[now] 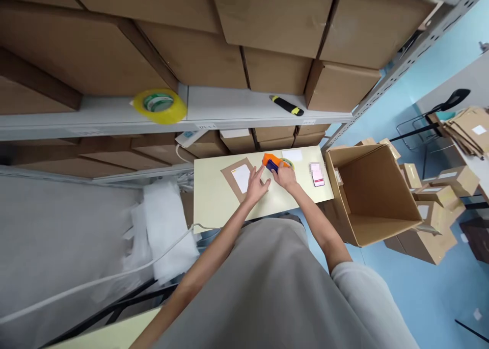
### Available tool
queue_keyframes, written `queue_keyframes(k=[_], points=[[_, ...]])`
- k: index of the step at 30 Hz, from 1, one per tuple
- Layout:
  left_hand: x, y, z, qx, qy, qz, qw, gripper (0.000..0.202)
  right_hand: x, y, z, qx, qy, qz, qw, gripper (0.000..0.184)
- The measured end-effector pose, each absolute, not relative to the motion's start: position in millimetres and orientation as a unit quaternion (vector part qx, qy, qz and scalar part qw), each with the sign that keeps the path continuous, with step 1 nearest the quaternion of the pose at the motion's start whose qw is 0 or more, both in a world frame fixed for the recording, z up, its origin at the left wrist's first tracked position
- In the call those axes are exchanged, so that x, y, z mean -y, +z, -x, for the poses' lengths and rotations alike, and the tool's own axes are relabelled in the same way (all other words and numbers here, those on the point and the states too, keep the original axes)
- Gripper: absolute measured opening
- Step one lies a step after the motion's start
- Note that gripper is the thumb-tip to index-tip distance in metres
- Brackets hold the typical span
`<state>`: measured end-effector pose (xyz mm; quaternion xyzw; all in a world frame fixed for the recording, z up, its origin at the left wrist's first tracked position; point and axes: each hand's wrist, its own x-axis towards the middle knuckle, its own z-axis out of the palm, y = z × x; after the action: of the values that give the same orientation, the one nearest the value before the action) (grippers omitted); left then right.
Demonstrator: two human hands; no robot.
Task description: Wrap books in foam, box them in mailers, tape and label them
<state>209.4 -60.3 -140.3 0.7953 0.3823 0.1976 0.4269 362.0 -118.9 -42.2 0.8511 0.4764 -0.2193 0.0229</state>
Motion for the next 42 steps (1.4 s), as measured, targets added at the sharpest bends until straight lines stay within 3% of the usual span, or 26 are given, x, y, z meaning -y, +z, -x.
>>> queue_keyframes(k=[8, 15, 22, 29, 32, 36, 38, 42], points=[[36, -98, -196, -0.297, 0.279, -0.805, 0.431, 0.071, 94, -9, -328, -0.483, -0.18, -0.853, -0.077, 0.053], [-4, -31, -213, -0.313, 0.404, -0.767, 0.388, 0.082, 32, 37, -338, -0.583, -0.082, -0.788, -0.178, 0.04], [-64, 7, -244, -0.355, 0.421, -0.746, 0.374, 0.077, -68, 93, -379, -0.663, -0.039, -0.743, -0.086, 0.043], [-28, -45, -204, -0.435, 0.377, -0.728, 0.372, 0.065, -119, 92, -406, -0.678, -0.059, -0.732, -0.028, 0.046], [5, -85, -186, -0.486, 0.318, -0.719, 0.383, 0.059, -114, 80, -408, -0.686, -0.024, -0.721, -0.099, 0.056], [61, -126, -160, -0.513, 0.225, -0.741, 0.369, 0.059, -61, 22, -407, -0.626, -0.022, -0.722, -0.294, 0.073], [87, -136, -150, -0.517, 0.182, -0.755, 0.359, 0.062, -13, -30, -402, -0.574, -0.086, -0.728, -0.365, 0.081], [116, -144, -147, -0.519, 0.109, -0.77, 0.356, 0.071, 100, -140, -370, -0.444, -0.276, -0.752, -0.402, 0.093]])
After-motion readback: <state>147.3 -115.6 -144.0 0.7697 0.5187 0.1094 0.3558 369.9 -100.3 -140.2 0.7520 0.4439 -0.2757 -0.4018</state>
